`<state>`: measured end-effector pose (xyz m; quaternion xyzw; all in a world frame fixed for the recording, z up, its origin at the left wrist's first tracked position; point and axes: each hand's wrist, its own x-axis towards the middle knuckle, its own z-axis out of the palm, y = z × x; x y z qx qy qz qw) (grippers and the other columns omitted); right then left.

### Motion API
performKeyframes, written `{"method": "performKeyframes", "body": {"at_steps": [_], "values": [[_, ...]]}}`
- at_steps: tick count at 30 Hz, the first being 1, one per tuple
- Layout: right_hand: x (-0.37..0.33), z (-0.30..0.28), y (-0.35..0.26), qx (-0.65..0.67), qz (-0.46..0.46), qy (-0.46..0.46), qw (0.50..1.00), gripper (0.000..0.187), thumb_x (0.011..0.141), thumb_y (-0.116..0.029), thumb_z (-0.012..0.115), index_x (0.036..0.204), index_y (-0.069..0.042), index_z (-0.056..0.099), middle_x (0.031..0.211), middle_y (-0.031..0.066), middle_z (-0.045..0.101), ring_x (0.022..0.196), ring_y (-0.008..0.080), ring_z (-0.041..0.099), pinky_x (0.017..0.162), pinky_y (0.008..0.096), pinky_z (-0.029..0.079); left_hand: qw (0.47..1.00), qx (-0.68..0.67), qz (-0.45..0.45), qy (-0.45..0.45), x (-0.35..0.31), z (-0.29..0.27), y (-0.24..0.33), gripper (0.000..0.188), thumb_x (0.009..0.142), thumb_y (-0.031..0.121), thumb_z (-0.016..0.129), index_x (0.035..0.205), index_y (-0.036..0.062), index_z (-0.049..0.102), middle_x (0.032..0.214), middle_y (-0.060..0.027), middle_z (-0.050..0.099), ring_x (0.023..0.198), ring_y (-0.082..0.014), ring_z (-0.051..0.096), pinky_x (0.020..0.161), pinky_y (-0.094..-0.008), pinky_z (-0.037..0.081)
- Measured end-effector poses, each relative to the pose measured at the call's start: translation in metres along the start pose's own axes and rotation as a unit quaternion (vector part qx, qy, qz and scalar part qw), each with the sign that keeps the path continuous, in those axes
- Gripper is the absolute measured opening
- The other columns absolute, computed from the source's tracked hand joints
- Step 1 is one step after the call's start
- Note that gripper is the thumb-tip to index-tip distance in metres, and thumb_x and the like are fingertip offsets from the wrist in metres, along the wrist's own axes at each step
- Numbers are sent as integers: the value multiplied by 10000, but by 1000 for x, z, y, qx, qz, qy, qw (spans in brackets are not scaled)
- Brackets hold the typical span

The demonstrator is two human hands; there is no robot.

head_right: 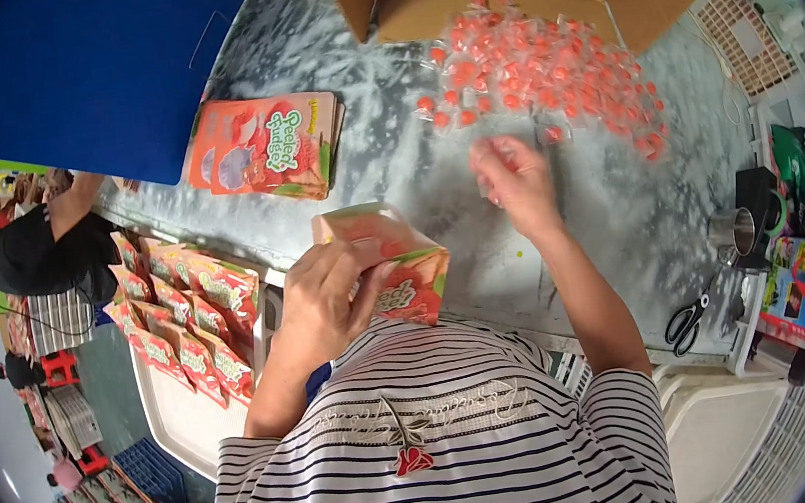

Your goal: Picking up individual candies and placing them into retail bags for packaging.

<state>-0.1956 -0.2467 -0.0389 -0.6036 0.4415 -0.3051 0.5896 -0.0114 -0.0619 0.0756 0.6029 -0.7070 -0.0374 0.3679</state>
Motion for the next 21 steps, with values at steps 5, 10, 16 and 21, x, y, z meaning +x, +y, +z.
{"method": "performKeyframes", "body": {"at_steps": [5, 10, 16, 21], "values": [[-41, 48, -121, 244, 50, -108, 962, 233, 966, -229, 552, 1114, -52, 579, 948, 28, 630, 803, 55, 575, 596, 212, 463, 1000, 5, 24, -4, 1, 3, 3, 148, 759, 72, 711, 789, 32, 571, 710, -100, 534, 591, -277, 550, 563, -380, 445], [-51, 54, -125, 134, -40, -227, 964, 226, 973, -163, 527, 1150, -21, 535, 997, 42, 616, 909, 83, 587, 788, 247, 483, 999, 14, 31, -35, 4, 2, 2, 204, 751, 53, 731, 901, 18, 598, 816, -97, 604, 669, -276, 593, 593, -370, 482], [-58, 45, -135, -93, -203, -237, 945, 266, 922, -55, 562, 1171, 31, 528, 1077, 79, 576, 987, 143, 587, 878, 286, 479, 998, -1, 52, 31, 7, 3, 2, 216, 727, 57, 730, 881, 7, 586, 776, -100, 555, 652, -273, 572, 596, -378, 463], [-50, 29, -158, -199, -224, -294, 908, 288, 870, 3, 593, 1151, 40, 543, 1106, 118, 542, 963, 196, 597, 836, 311, 505, 995, 2, 87, 52, 3, 8, 2, 281, 687, 52, 786, 906, -13, 623, 798, -118, 570, 635, -270, 581, 584, -387, 488]]}}
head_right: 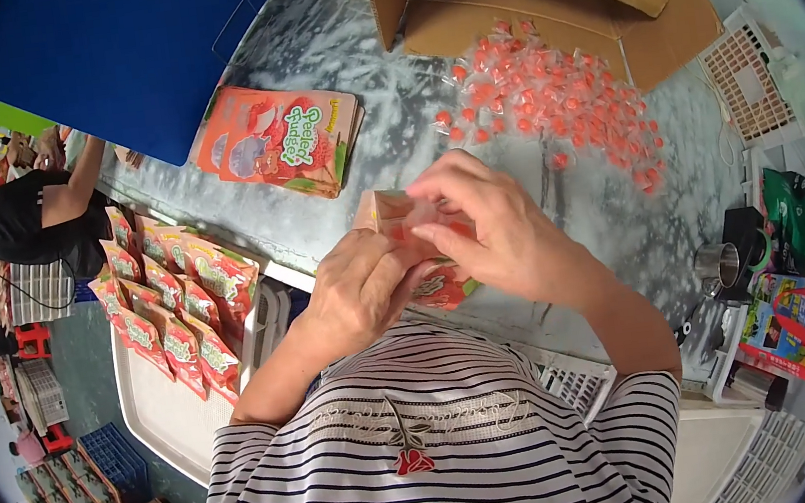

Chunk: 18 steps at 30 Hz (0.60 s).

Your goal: Picking up individual candies and placing them into retail bags for packaging.

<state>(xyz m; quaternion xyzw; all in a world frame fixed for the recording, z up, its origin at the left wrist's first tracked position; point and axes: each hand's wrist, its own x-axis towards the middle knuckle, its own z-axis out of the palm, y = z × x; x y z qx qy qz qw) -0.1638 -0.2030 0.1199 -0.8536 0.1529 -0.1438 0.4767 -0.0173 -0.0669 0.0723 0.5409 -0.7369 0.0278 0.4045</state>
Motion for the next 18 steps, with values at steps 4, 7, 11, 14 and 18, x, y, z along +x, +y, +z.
{"method": "performKeyframes", "body": {"at_steps": [4, 7, 11, 14, 18], "values": [[-1, -8, -17, -86, -34, -61, 994, 319, 823, -3, 640, 1131, 31, 564, 1089, 130, 555, 923, 226, 614, 798, 322, 517, 1000, -4, 7, 1, -4, 2, 1, 278, 685, 52, 790, 891, -16, 617, 793, -113, 567, 630, -268, 579, 591, -387, 492], [6, -23, -40, -92, -16, -57, 994, 291, 825, -57, 664, 1096, 14, 586, 1024, 125, 575, 933, 253, 614, 892, 361, 490, 999, 2, 12, 32, -3, 0, 5, 267, 679, 47, 791, 859, -18, 605, 791, -111, 565, 640, -273, 585, 596, -381, 497], [3, -10, -30, -279, -82, -206, 934, 218, 789, -60, 650, 989, 21, 619, 933, 121, 593, 964, 269, 599, 1040, 459, 379, 999, -15, -28, 22, -10, -2, 5, 269, 682, 39, 782, 872, -14, 599, 822, -129, 568, 676, -287, 592, 663, -372, 511], [-2, -6, -31, -351, -114, -237, 899, 176, 762, -48, 627, 923, 22, 633, 950, 120, 609, 986, 264, 596, 1073, 498, 342, 996, -57, -40, 64, -9, -11, -1, 306, 714, 100, 769, 951, 0, 603, 892, -141, 566, 744, -280, 593, 671, -367, 502], [-10, -12, -46, -323, -233, -163, 903, 156, 756, -55, 614, 893, 14, 645, 1002, 125, 631, 1011, 250, 599, 1076, 527, 337, 981, -112, -135, 83, -11, -46, -23, 691, 721, 275, 794, 1289, 17, 496, 1241, -203, 527, 1103, -332, 550, 931, -404, 443]]}}
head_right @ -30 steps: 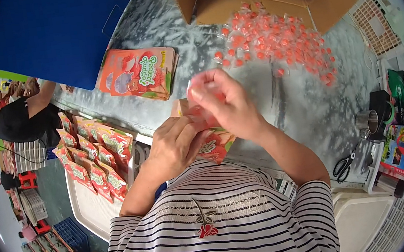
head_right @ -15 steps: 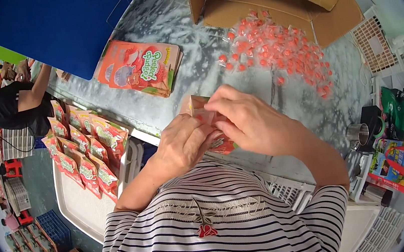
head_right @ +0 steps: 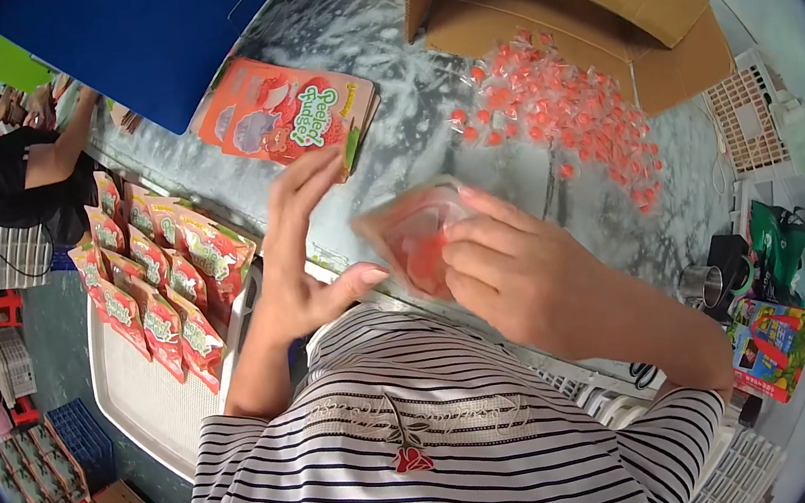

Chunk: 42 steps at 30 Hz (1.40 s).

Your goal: Picking up individual candies and placing them into retail bags for packaging.

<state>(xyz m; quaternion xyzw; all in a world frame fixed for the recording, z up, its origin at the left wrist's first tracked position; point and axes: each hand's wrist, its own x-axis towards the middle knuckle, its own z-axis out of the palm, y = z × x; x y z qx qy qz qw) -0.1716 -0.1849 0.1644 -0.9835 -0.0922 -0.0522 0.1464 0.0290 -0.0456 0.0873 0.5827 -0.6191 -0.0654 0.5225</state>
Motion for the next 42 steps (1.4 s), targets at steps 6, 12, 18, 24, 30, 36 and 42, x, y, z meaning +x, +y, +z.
{"method": "performKeyframes", "body": {"at_steps": [6, 12, 18, 24, 30, 36, 42], "values": [[-2, -6, -3, -83, -46, 23, 995, 224, 726, -106, 625, 911, 21, 624, 998, 133, 635, 959, 266, 591, 989, 459, 408, 942, -285, -59, -167, -12, 16, -5, 614, 859, 212, 674, 1379, -1, 428, 1312, -215, 516, 1140, -338, 557, 939, -406, 460], [0, -5, -26, -31, 69, -16, 997, 408, 670, -174, 758, 1004, 21, 628, 1041, 136, 634, 935, 265, 619, 853, 421, 454, 988, -126, 17, -84, -26, 46, 4, 600, 748, -48, 592, 1336, -9, 480, 1260, -247, 542, 1032, -383, 596, 829, -389, 531], [22, -13, -11, 62, 107, -269, 955, 411, 768, -256, 726, 1021, 37, 586, 998, 182, 613, 941, 336, 599, 842, 417, 450, 986, -153, 31, -54, -33, 54, 12, 438, 888, 32, 559, 1316, -32, 492, 1265, -232, 559, 1065, -367, 611, 883, -408, 508], [29, 17, 12, 281, 127, -427, 850, 297, 869, -258, 617, 971, 18, 574, 945, 205, 603, 921, 378, 574, 806, 440, 448, 983, -173, 11, -67, -40, 55, 16, 396, 907, 33, 544, 1293, -47, 509, 1076, -230, 639, 865, -334, 663, 774, -379, 536], [30, 3, 10, 194, 157, -290, 924, 238, 887, -219, 575, 923, 16, 566, 842, 193, 605, 898, 390, 576, 801, 451, 445, 968, -201, -122, -87, -37, 50, 20, 352, 930, 61, 537, 1262, -55, 528, 856, -192, 640, 668, -267, 622, 651, -341, 515], [16, 43, 23, 113, 117, 1, 987, 288, 774, -139, 726, 987, -7, 585, 876, 150, 626, 843, 363, 591, 802, 434, 461, 926, -248, -276, -70, -41, 44, 6, 395, 1022, 262, 416, 1215, -47, 569, 908, -119, 657, 652, -110, 555, 646, -283, 493], [0, 104, 46, 283, 273, 318, 863, 292, 863, -98, 674, 1120, 8, 583, 935, 39, 649, 812, 151, 620, 745, 270, 496, 832, -382, -393, 80, -55, 46, -42, 385, 1026, 357, 412, 1023, 29, 615, 807, 11, 581, 723, -57, 479, 649, -214, 422]]}}
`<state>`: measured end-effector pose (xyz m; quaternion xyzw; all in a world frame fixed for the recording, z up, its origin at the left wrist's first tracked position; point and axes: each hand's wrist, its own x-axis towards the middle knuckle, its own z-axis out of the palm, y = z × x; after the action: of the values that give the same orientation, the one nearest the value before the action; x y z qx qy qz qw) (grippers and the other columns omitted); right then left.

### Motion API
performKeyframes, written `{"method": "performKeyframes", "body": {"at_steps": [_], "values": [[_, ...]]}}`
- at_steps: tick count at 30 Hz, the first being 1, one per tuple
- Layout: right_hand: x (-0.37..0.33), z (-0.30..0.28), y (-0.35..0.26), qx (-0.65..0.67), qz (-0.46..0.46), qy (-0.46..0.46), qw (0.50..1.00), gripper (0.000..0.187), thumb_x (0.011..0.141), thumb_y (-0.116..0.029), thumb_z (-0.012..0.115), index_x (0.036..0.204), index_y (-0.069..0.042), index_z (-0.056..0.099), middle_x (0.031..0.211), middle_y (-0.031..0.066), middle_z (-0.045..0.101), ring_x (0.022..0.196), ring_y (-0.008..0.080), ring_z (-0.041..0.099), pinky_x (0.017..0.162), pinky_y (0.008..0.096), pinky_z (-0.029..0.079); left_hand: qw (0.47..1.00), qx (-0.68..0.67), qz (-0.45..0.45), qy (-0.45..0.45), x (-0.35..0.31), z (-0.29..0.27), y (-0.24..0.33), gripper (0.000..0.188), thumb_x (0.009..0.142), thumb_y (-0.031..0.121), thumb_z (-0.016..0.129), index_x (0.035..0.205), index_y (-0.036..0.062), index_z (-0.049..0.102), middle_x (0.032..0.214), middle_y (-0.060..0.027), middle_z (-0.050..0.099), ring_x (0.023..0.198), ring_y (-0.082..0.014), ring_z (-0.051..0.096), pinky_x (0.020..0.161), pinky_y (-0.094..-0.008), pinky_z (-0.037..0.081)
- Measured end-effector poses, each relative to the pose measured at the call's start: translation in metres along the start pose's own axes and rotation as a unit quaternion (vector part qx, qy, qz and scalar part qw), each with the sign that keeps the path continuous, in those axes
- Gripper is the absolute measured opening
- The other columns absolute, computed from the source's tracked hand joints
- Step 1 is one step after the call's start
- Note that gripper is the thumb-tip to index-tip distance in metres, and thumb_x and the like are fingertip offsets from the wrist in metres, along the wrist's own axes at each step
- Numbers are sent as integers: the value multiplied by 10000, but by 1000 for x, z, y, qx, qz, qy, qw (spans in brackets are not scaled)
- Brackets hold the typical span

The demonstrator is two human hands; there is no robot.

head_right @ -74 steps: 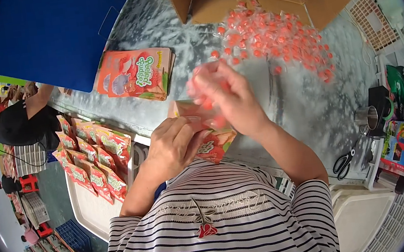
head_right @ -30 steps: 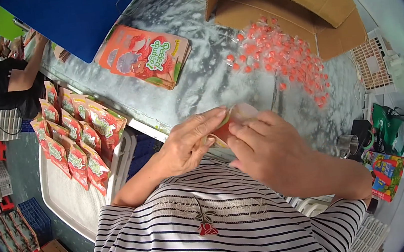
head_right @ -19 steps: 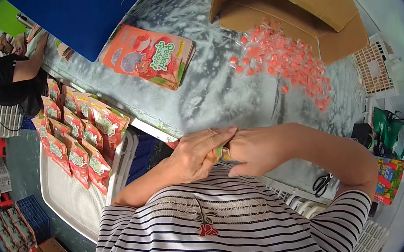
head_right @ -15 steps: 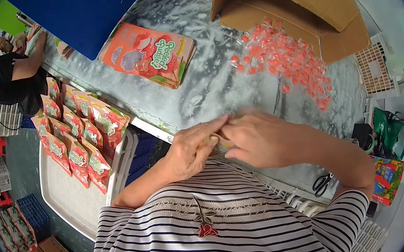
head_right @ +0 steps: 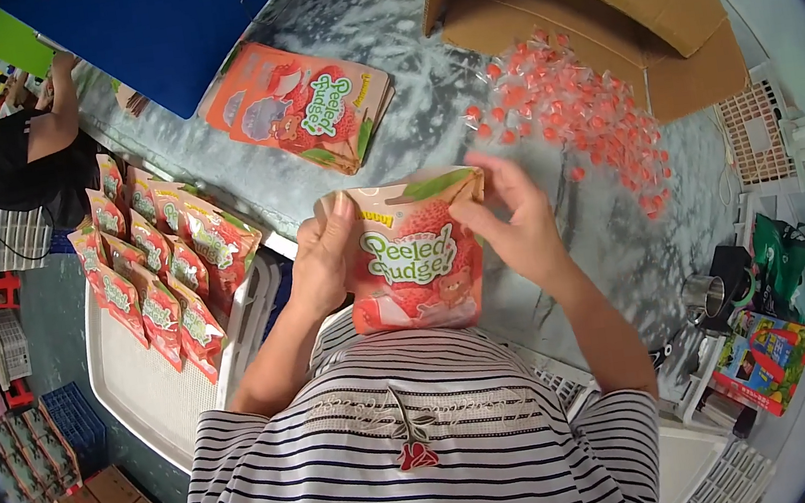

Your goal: Picking up individual candies and placing them into retail bags for packaging.

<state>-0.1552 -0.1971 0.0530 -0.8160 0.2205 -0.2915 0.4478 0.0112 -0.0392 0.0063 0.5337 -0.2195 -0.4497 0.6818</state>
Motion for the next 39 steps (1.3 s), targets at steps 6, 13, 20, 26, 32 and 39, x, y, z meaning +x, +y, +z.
{"method": "performKeyframes", "body": {"at_steps": [6, 13, 20, 26, 32, 39], "values": [[-21, 21, 20, 206, 187, -5, 960, 132, 925, -104, 614, 935, 12, 675, 808, -55, 622, 736, 3, 488, 636, 194, 422, 997, 26, -68, 27, 1, 6, 11, 382, 990, 364, 507, 950, 17, 662, 779, 30, 593, 696, -41, 468, 599, -211, 408], [-26, 20, 23, 179, 155, 14, 971, 149, 933, -98, 577, 993, 6, 665, 840, -52, 614, 730, 5, 473, 647, 182, 375, 989, 134, 45, 51, -6, 9, 6, 284, 943, 253, 612, 876, -13, 687, 747, 18, 644, 665, -33, 525, 582, -208, 434], [-30, 24, 22, 265, 171, 61, 947, 144, 931, -81, 560, 972, 11, 664, 832, -46, 596, 739, 17, 464, 688, 187, 371, 998, 45, 15, 32, -10, 4, -2, 295, 970, 235, 567, 920, -35, 676, 791, 21, 629, 732, -36, 493, 665, -222, 437], [-35, 30, 31, 321, 184, 62, 927, 111, 930, -85, 579, 959, 0, 643, 851, -44, 607, 742, 22, 493, 699, 193, 407, 998, 20, 53, 34, -10, 13, 10, 208, 966, 166, 568, 990, -23, 650, 826, 21, 619, 749, -35, 494, 674, -208, 434], [-35, 30, 30, 274, 144, 18, 951, 66, 896, -62, 632, 864, -5, 632, 824, -22, 629, 731, 36, 530, 677, 213, 446, 993, 103, 57, 19, -10, 5, 9, 190, 961, 153, 573, 985, -25, 636, 822, 18, 623, 745, -37, 497, 669, -204, 436], [-36, 34, 27, 338, 166, 67, 924, 103, 884, -55, 638, 795, -4, 628, 760, -18, 624, 685, 32, 518, 636, 213, 437, 999, -15, -37, 7, -10, 2, 3, 205, 925, 167, 627, 1007, -16, 664, 845, -16, 674, 739, -50, 574, 659, -217, 478]]}}
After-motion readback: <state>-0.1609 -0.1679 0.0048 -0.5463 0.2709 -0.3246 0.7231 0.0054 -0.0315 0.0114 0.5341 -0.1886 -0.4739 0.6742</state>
